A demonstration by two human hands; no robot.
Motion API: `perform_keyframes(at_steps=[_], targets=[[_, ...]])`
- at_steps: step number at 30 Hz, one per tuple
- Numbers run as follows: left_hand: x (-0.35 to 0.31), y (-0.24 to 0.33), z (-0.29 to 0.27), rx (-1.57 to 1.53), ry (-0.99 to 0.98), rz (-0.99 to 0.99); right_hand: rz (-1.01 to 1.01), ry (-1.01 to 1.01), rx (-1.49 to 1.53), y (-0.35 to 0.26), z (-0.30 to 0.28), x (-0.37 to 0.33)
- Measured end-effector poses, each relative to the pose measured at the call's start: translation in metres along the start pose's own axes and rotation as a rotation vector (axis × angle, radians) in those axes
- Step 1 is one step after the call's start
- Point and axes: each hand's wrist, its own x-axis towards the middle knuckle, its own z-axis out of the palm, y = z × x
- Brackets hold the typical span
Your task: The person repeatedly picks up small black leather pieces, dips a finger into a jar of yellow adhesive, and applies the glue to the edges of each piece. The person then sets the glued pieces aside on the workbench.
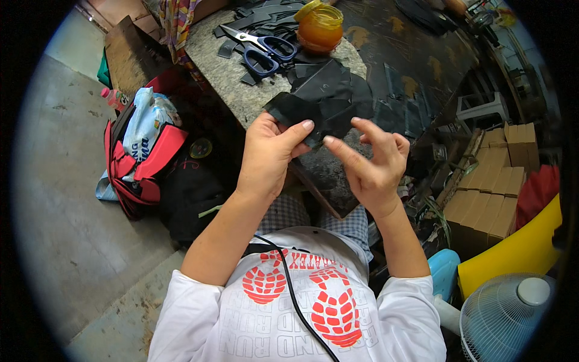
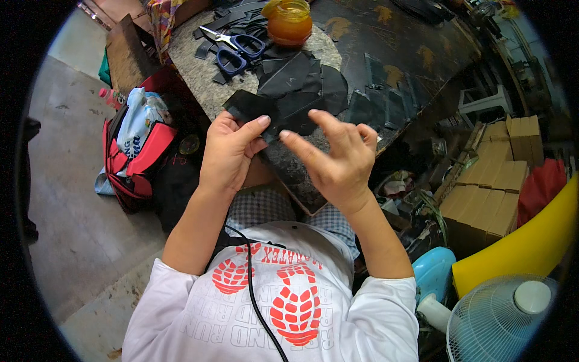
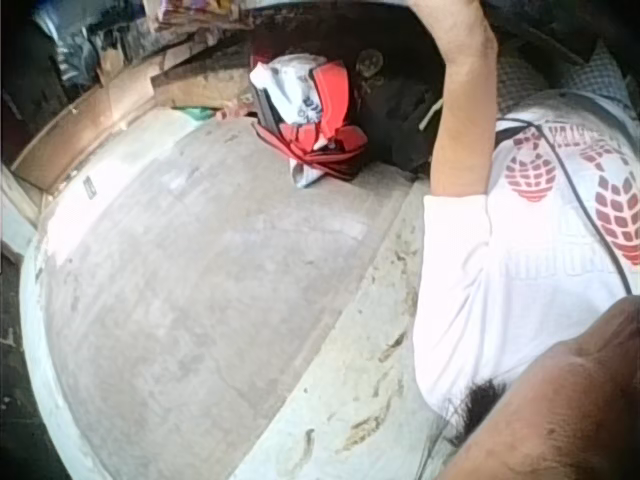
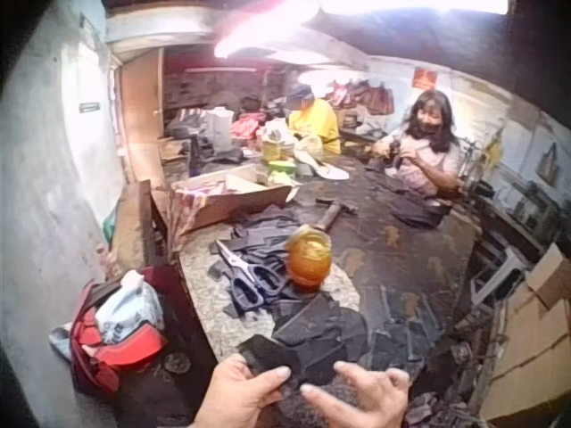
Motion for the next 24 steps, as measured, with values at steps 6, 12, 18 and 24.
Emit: perform_keyframes(at_steps=[6, 12, 18, 24], targets=[[-0.008, -0.01, 0.009, 0.198, -0.164, -0.032, 0.278, -0.062, 0.425, 0.016, -0.011, 0.004], [-0.005, -0.016, 0.016, 0.482, -0.271, -0.095, 0.566, -0.144, 0.848, 0.024, -0.014, 0.013], [0.0, -0.008, 0.009, 0.501, -0.05, 0.282, 0.833, 0.019, 0.518, 0.137, 0.028, 0.06], [0.019, -0.005, 0.006, 1.42, 0.008, 0.908, 0.584, -0.219, -0.182, 0.161, 0.051, 0.066]])
